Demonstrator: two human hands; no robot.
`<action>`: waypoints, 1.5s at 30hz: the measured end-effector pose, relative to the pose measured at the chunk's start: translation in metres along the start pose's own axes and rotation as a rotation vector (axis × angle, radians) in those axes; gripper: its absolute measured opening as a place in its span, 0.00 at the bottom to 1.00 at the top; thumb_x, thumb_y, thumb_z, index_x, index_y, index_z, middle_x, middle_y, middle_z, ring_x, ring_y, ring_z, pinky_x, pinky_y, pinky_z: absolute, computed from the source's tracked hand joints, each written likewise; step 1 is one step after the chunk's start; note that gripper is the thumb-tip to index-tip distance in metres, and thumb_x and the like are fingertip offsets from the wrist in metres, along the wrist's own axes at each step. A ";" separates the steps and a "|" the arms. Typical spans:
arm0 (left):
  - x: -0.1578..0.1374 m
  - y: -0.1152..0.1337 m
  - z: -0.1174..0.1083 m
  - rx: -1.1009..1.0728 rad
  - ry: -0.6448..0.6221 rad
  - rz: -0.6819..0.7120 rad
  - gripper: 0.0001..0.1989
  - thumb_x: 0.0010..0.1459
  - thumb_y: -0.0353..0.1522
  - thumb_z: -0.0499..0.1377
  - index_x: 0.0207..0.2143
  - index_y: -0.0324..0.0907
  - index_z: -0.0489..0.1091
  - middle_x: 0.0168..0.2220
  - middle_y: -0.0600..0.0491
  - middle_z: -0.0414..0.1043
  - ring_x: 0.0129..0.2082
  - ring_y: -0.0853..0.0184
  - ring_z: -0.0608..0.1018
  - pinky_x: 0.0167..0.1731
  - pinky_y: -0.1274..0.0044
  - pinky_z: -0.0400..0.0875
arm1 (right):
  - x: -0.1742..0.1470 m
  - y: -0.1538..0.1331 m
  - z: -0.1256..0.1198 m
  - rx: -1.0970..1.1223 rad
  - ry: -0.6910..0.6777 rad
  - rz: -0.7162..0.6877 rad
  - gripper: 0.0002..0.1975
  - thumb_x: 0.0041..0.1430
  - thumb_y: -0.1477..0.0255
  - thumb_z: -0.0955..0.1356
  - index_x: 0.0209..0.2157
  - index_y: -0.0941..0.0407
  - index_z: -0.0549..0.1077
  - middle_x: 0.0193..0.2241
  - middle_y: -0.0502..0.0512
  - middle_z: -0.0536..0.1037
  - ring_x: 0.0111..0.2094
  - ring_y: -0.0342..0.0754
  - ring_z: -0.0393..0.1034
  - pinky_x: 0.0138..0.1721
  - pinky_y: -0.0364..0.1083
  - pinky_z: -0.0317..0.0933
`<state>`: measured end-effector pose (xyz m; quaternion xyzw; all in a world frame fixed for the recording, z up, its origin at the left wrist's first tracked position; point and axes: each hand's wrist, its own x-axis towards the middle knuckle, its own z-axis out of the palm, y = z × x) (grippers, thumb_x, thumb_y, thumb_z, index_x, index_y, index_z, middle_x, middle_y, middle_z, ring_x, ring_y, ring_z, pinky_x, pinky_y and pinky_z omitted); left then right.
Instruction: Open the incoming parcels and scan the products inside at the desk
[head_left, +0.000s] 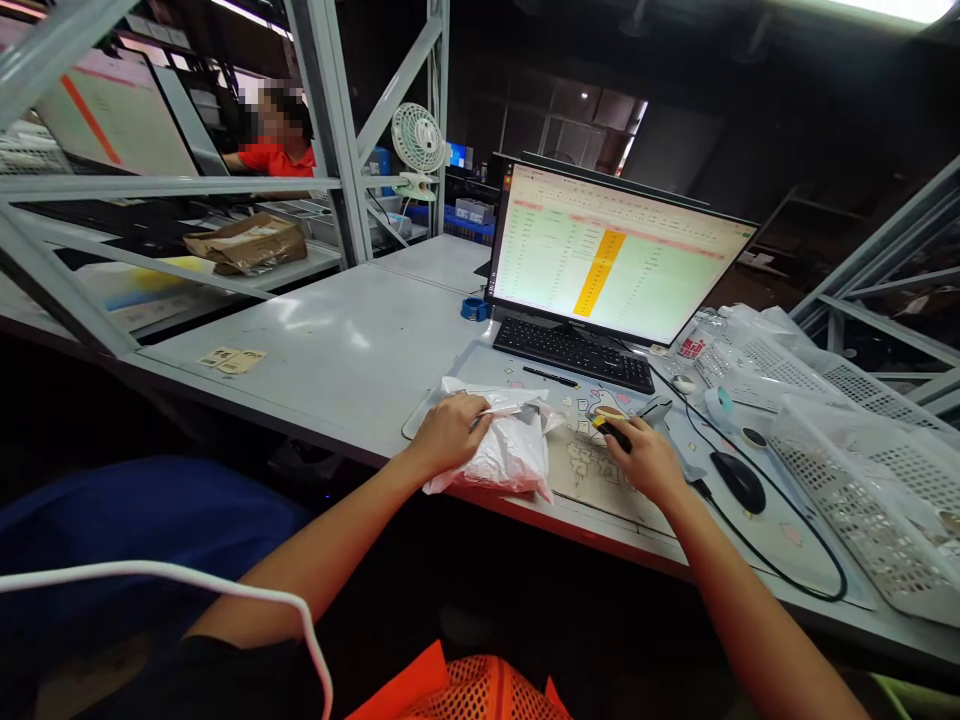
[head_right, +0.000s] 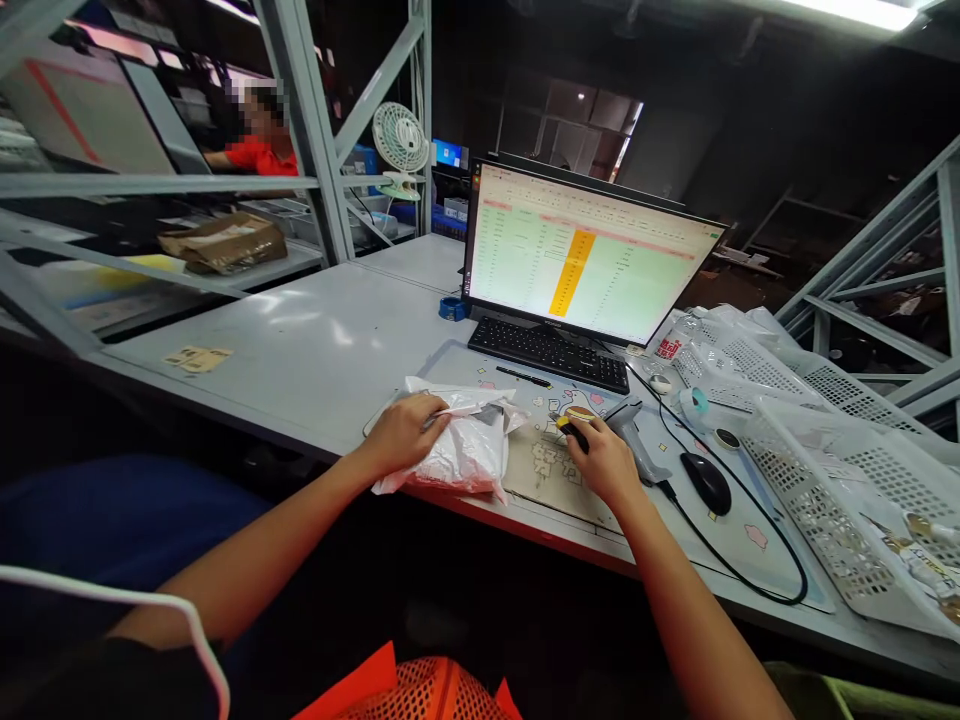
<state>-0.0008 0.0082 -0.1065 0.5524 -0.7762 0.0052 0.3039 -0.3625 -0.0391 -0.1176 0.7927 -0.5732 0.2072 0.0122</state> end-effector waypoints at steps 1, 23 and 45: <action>0.003 0.001 -0.003 -0.016 -0.036 -0.031 0.10 0.69 0.37 0.55 0.41 0.43 0.74 0.42 0.45 0.80 0.45 0.52 0.79 0.45 0.65 0.70 | -0.004 0.009 0.004 0.007 0.014 0.028 0.23 0.73 0.62 0.63 0.63 0.49 0.76 0.51 0.60 0.79 0.46 0.56 0.77 0.41 0.51 0.71; 0.015 0.023 0.013 -0.159 0.154 -0.097 0.10 0.69 0.37 0.57 0.35 0.44 0.72 0.37 0.48 0.77 0.42 0.56 0.77 0.44 0.67 0.69 | -0.006 -0.162 0.036 0.481 0.026 -0.246 0.26 0.69 0.62 0.70 0.64 0.57 0.71 0.53 0.67 0.76 0.54 0.61 0.71 0.57 0.61 0.69; 0.082 -0.080 -0.010 0.210 -0.023 -0.669 0.28 0.76 0.42 0.43 0.51 0.34 0.78 0.50 0.28 0.79 0.52 0.41 0.80 0.52 0.59 0.70 | -0.030 -0.114 0.038 0.447 0.067 -0.480 0.20 0.68 0.68 0.71 0.23 0.52 0.62 0.28 0.53 0.72 0.37 0.51 0.65 0.39 0.48 0.61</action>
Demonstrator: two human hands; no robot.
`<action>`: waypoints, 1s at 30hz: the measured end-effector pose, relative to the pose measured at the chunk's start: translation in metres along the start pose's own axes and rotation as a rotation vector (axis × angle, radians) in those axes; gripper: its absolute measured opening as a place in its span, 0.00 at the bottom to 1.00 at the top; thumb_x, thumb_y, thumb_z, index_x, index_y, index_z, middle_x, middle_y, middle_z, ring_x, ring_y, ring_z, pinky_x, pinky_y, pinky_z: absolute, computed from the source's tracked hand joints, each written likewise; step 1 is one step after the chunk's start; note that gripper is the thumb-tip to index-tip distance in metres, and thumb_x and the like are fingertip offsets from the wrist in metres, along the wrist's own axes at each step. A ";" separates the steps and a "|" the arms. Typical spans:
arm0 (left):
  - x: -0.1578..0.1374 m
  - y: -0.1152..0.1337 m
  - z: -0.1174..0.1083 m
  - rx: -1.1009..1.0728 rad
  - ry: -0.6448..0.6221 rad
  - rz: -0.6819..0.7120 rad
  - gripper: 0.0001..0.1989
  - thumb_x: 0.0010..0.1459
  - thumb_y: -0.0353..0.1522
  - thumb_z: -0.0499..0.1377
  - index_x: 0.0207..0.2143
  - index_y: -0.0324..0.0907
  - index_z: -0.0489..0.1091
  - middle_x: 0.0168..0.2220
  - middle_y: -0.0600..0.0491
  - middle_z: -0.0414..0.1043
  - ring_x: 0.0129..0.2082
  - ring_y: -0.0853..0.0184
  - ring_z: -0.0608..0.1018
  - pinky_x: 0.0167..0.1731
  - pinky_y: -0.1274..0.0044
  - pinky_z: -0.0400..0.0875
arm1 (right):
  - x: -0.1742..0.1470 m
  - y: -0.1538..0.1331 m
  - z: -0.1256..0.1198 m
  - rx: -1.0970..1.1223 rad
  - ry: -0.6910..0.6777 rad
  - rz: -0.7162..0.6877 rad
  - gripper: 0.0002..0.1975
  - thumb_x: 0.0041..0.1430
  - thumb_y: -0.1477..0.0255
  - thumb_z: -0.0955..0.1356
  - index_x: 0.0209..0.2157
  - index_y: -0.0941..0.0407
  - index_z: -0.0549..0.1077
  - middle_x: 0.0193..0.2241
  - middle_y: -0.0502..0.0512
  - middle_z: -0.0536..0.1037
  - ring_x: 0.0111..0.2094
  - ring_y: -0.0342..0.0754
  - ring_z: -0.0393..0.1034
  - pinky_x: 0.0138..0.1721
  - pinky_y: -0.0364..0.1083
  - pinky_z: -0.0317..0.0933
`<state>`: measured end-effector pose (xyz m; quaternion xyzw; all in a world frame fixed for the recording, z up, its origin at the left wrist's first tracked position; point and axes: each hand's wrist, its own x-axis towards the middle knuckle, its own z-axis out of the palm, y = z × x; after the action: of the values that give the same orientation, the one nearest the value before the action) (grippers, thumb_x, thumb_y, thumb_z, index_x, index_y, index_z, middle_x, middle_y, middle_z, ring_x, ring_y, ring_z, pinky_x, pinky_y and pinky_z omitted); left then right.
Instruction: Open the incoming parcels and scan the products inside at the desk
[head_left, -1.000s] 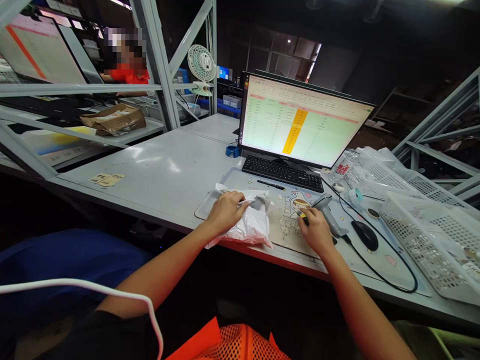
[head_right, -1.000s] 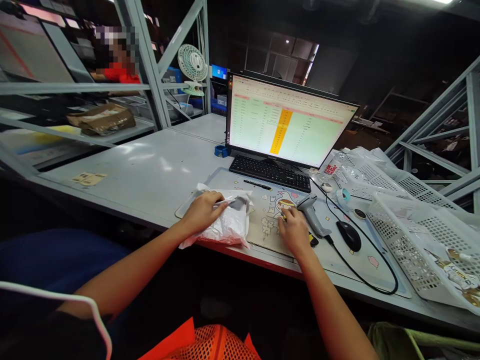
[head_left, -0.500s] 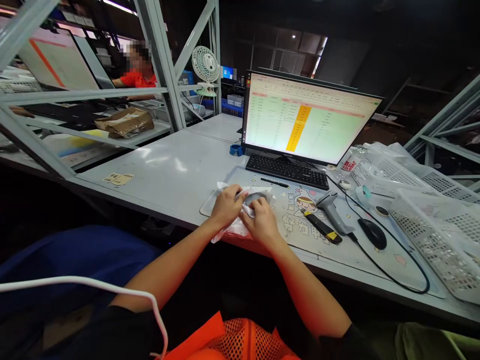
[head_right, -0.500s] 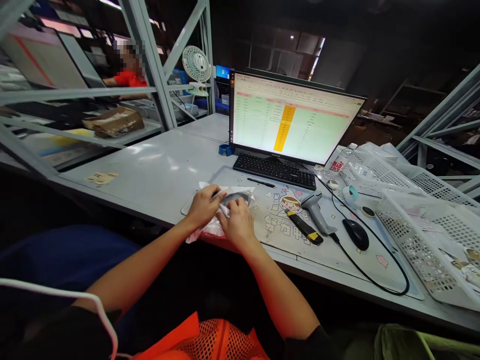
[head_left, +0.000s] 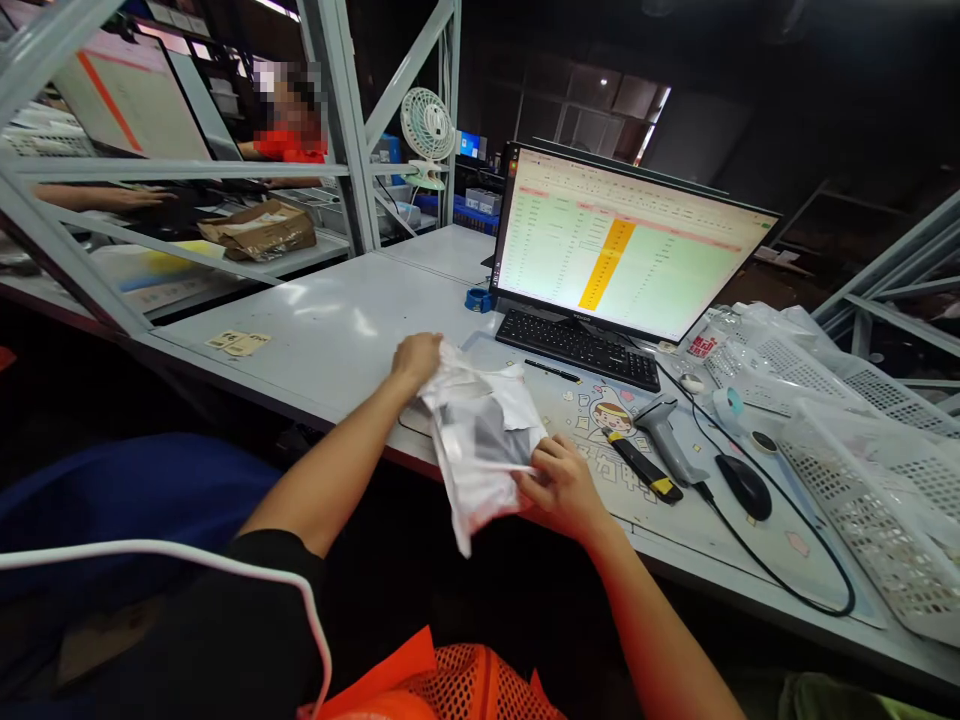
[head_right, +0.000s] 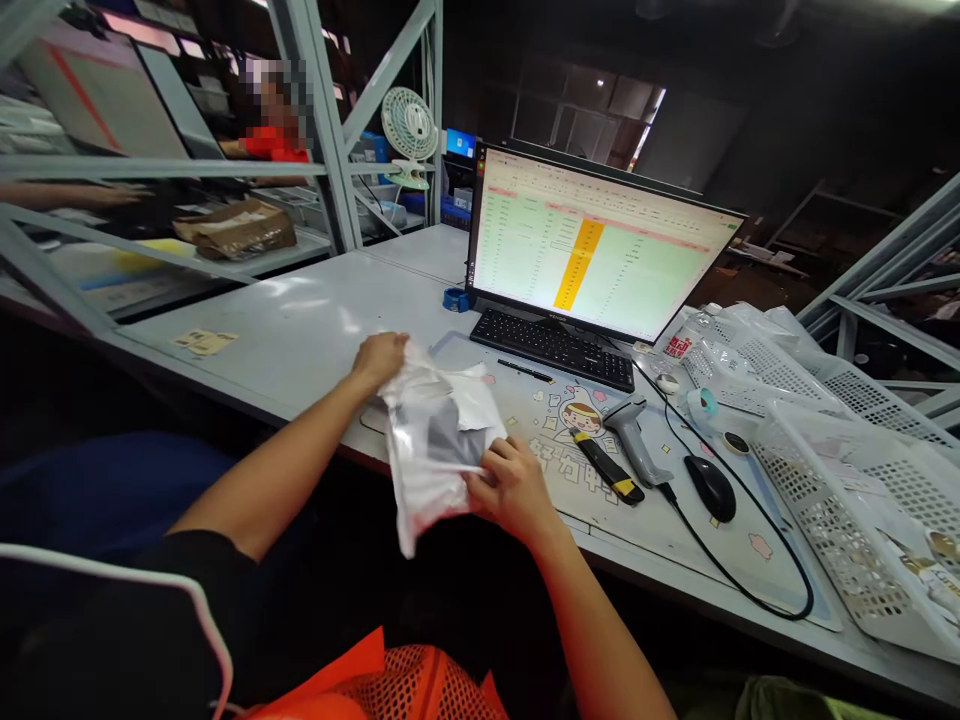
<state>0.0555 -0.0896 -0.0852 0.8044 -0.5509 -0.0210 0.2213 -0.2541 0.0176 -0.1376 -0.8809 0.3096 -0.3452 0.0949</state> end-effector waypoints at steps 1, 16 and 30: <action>0.007 -0.009 0.001 0.005 -0.004 -0.022 0.28 0.75 0.42 0.44 0.50 0.32 0.79 0.50 0.27 0.78 0.52 0.40 0.80 0.52 0.58 0.70 | -0.002 0.004 -0.004 0.022 -0.008 -0.006 0.19 0.67 0.68 0.71 0.24 0.52 0.63 0.30 0.54 0.73 0.38 0.51 0.65 0.41 0.49 0.62; -0.070 -0.009 -0.014 -0.049 -0.097 0.592 0.23 0.72 0.48 0.50 0.44 0.42 0.77 0.37 0.45 0.81 0.39 0.56 0.81 0.43 0.71 0.71 | -0.001 0.020 0.007 0.298 0.143 0.411 0.13 0.67 0.64 0.66 0.50 0.52 0.74 0.70 0.64 0.65 0.71 0.60 0.58 0.71 0.64 0.52; -0.095 0.008 -0.013 -0.620 -0.658 0.210 0.40 0.52 0.59 0.66 0.58 0.43 0.71 0.55 0.44 0.79 0.55 0.47 0.80 0.50 0.68 0.74 | 0.011 0.005 0.031 0.334 0.354 0.376 0.15 0.63 0.58 0.69 0.46 0.51 0.70 0.64 0.64 0.70 0.67 0.61 0.61 0.69 0.65 0.54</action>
<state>0.0143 -0.0024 -0.0905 0.5909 -0.6379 -0.4165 0.2655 -0.2298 0.0051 -0.1568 -0.7065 0.4177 -0.5161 0.2452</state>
